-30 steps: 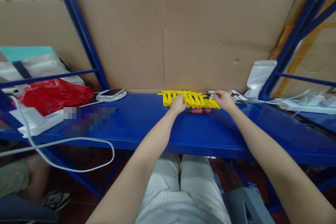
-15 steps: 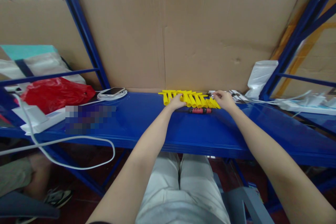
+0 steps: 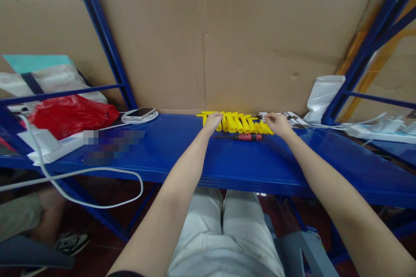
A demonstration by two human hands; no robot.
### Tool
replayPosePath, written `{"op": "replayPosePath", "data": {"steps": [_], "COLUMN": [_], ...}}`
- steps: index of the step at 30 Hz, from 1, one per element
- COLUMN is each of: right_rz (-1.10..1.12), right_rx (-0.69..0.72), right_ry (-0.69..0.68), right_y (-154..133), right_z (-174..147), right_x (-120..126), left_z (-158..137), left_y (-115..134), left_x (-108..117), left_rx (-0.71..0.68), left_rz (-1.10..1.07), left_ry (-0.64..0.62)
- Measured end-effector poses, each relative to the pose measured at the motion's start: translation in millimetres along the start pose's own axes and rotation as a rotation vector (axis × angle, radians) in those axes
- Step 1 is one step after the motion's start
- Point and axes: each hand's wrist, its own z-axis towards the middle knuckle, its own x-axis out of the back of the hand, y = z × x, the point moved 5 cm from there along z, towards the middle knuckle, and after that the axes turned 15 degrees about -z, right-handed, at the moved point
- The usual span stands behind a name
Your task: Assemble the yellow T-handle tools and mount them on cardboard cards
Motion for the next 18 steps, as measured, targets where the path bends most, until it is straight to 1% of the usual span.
{"op": "replayPosePath", "data": {"steps": [2, 4, 8, 12, 18], "right_rz": [0.002, 0.001, -0.001, -0.009, -0.008], "right_rx": [0.008, 0.019, 0.023, 0.029, 0.043], "right_ry": [0.005, 0.008, 0.003, 0.008, -0.010], "right_y": [0, 1, 3, 2, 0], "right_z": [0, 0, 0, 0, 0], "right_x": [0, 0, -1, -2, -3], "left_z": [0, -1, -6, -7, -6], "left_y": [-4, -7, -13, -15, -16], "left_x": [8, 13, 11, 7, 7], "left_rx": [0.031, 0.008, -0.036, -0.066, -0.068], "left_rz": [0.123, 0.221, 0.305, 0.315, 0.311], "left_ry": [0.087, 0.129, 0.089, 0.079, 0.080]}}
